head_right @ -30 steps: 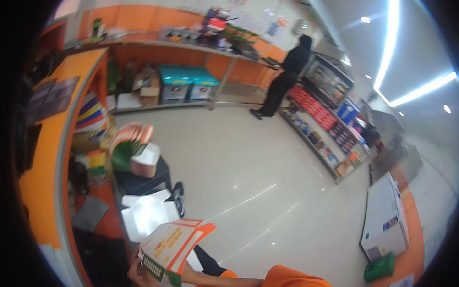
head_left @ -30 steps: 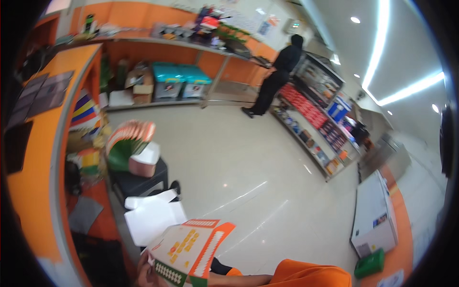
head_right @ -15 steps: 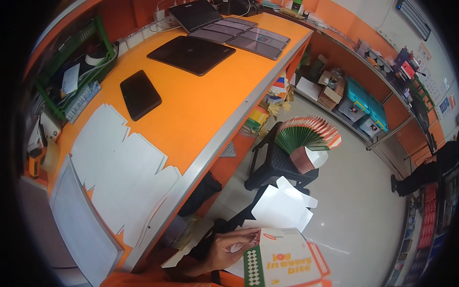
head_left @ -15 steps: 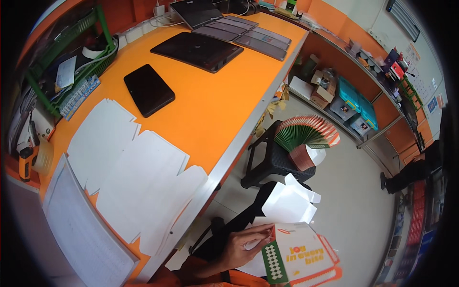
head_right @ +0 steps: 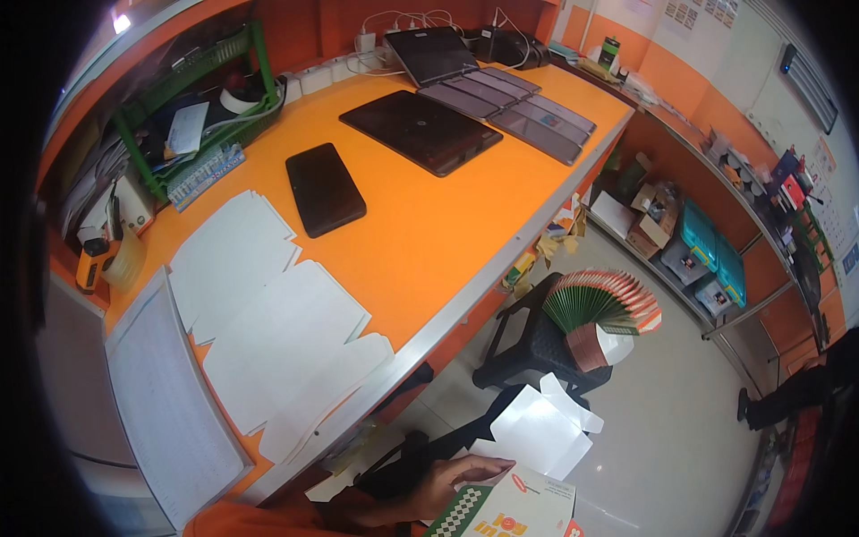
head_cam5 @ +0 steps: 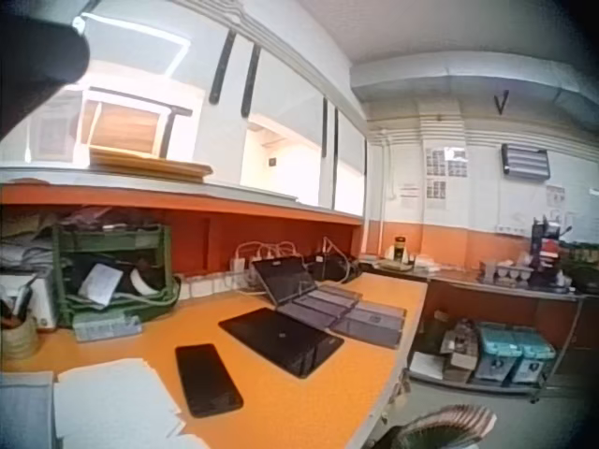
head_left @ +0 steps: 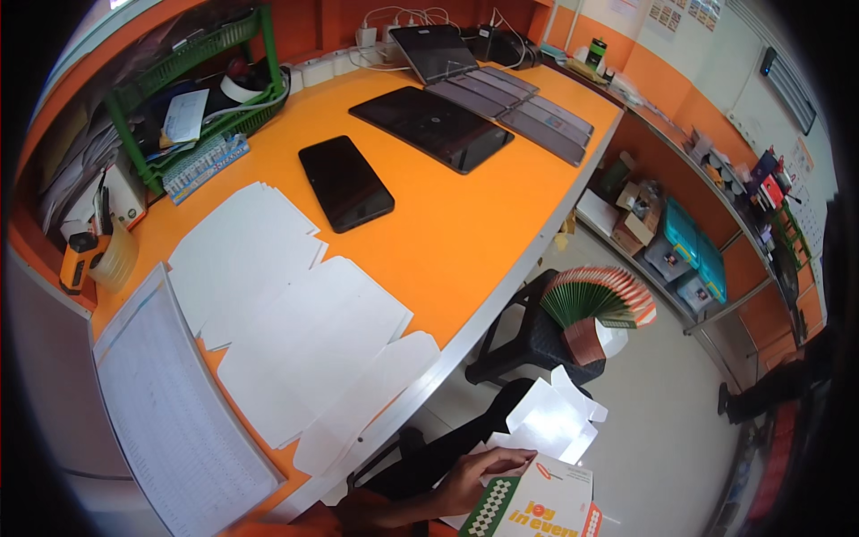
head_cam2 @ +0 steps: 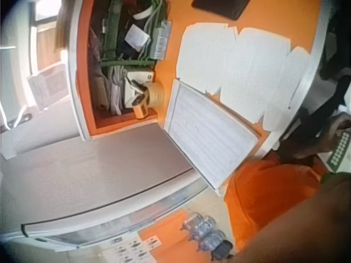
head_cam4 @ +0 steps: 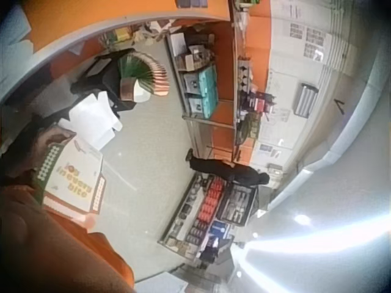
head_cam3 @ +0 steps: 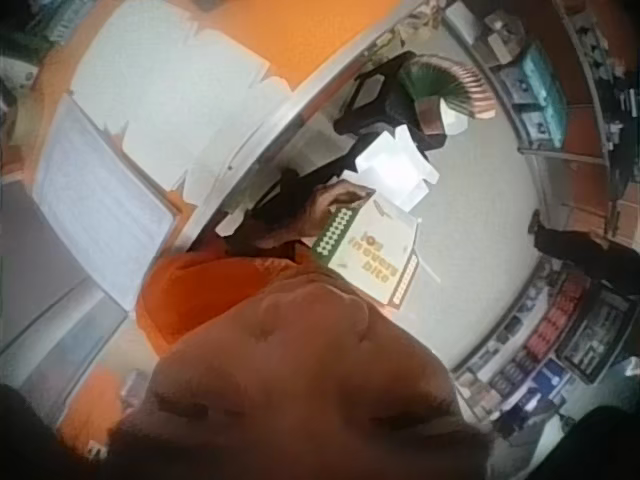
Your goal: The person folds and assembles cardboard food boxes from flat sheets by hand, picking up one sheet at a time and tucking the tabs.
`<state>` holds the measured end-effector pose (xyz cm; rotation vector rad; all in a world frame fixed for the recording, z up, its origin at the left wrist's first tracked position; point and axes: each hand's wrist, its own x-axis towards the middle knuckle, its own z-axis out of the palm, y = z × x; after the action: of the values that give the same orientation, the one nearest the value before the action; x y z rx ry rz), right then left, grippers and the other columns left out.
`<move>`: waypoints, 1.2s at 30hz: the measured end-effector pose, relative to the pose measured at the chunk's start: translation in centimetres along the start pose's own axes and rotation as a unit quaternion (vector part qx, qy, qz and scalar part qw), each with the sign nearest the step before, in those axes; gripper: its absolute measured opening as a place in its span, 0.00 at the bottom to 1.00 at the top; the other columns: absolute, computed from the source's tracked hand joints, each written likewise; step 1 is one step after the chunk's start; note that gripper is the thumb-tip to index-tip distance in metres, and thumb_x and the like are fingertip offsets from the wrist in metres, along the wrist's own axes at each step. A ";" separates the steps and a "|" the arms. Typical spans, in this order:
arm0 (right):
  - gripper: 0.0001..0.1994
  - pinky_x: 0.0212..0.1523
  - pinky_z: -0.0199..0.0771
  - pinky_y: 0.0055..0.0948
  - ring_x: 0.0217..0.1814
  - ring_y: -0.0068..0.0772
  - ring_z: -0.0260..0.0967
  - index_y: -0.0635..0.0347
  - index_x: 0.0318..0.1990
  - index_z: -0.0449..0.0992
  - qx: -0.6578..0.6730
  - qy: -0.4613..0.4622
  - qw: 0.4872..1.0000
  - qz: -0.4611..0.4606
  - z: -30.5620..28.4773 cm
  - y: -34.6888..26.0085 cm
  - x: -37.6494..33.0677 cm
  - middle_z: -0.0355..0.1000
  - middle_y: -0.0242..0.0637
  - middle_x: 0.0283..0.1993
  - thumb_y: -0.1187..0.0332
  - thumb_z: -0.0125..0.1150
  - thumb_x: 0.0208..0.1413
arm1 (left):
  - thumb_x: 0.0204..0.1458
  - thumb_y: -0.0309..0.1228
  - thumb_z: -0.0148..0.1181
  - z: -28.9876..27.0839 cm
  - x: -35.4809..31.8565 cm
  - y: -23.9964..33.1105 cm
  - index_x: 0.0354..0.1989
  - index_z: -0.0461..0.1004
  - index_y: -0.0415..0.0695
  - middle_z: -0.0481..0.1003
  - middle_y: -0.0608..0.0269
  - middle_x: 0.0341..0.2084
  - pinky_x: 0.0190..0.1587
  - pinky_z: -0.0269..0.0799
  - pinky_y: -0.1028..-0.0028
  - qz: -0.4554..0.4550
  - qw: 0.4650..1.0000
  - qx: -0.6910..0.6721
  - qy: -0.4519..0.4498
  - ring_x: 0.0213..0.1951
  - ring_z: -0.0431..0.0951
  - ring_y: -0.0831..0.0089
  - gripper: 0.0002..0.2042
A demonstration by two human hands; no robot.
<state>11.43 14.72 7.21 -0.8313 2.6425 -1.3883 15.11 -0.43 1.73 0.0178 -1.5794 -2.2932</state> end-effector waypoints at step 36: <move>0.17 0.35 0.77 0.26 0.38 0.30 0.71 0.73 0.54 0.69 0.170 0.205 0.917 0.297 -4.6 6.6 2.0 0.73 0.43 0.43 0.74 0.63 0.60 | 0.61 0.23 0.56 -1.9 5.0 -2.4 0.71 0.56 0.46 0.70 0.52 0.60 0.60 0.70 0.67 0.093 0.977 0.193 0.008 0.62 0.71 0.63 0.30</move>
<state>5.57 20.25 5.31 0.3201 2.4439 -1.8713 10.19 -2.86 -0.23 -0.0136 -1.9052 -1.8141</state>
